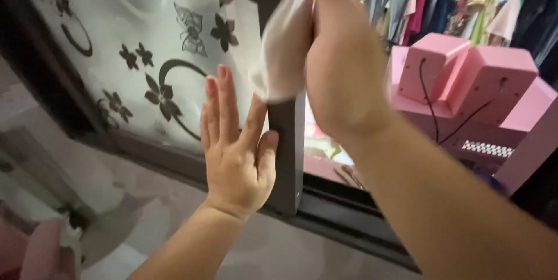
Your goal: The person wipes a frosted glass window and its dark frame with a white cloth. They clean the vertical frame, the glass surface, and the bottom sill, then remove a small black ring from the frame.
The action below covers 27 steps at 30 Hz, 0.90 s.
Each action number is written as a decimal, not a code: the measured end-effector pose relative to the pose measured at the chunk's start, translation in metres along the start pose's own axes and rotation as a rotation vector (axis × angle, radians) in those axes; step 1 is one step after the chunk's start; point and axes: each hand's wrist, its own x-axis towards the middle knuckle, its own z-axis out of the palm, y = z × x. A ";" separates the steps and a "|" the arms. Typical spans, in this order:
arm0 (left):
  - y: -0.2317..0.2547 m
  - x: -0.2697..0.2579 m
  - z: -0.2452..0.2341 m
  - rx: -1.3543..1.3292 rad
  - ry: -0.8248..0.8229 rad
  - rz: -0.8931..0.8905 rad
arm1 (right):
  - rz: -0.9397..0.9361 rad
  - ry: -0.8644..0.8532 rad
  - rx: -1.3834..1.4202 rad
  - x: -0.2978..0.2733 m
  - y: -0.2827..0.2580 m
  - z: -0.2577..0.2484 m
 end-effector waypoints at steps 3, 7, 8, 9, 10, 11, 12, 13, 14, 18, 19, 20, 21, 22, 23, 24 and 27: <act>0.010 0.003 -0.001 -0.023 0.029 0.014 | -0.514 -0.171 -0.218 0.014 0.037 -0.013; 0.017 0.000 -0.010 -0.040 0.042 0.040 | -0.446 -0.256 -0.158 -0.034 0.073 -0.017; 0.014 -0.003 -0.011 -0.014 -0.018 0.019 | -0.463 -0.223 -0.178 -0.042 0.084 -0.018; 0.010 -0.007 -0.010 0.006 -0.081 0.000 | -0.477 -0.185 -0.204 -0.050 0.098 -0.019; 0.009 -0.006 -0.007 -0.018 -0.078 0.018 | -0.486 -0.161 -0.220 -0.049 0.094 -0.021; 0.006 -0.009 -0.007 0.010 -0.079 0.027 | -0.433 -0.179 -0.276 -0.051 0.091 -0.020; 0.000 -0.013 -0.008 0.039 -0.079 0.037 | -0.379 -0.195 -0.330 -0.054 0.088 -0.017; -0.006 -0.014 -0.008 0.026 -0.078 0.040 | -0.379 -0.187 -0.340 -0.046 0.084 -0.010; -0.013 -0.016 -0.009 0.036 -0.086 0.088 | -0.387 -0.162 -0.313 -0.039 0.080 0.000; -0.051 -0.019 -0.020 0.047 -0.111 0.260 | -0.462 0.024 -0.353 -0.014 0.053 0.041; -0.058 -0.020 -0.023 0.033 -0.107 0.269 | -0.467 0.038 -0.363 -0.016 0.056 0.045; -0.064 -0.022 -0.023 0.055 -0.097 0.297 | -0.530 0.090 -0.427 -0.017 0.060 0.047; -0.069 -0.025 -0.021 0.071 -0.091 0.325 | -0.587 0.145 -0.496 -0.017 0.065 0.046; -0.075 -0.029 -0.015 0.052 -0.090 0.335 | -0.586 0.162 -0.510 -0.026 0.078 0.045; -0.081 -0.033 -0.012 0.033 -0.091 0.350 | -0.414 0.164 -0.552 -0.036 0.090 0.045; -0.086 -0.038 -0.009 0.015 -0.091 0.365 | -0.241 0.166 -0.588 -0.047 0.101 0.044; -0.094 -0.052 0.000 -0.004 -0.066 0.355 | -0.421 0.189 -0.563 -0.081 0.163 0.034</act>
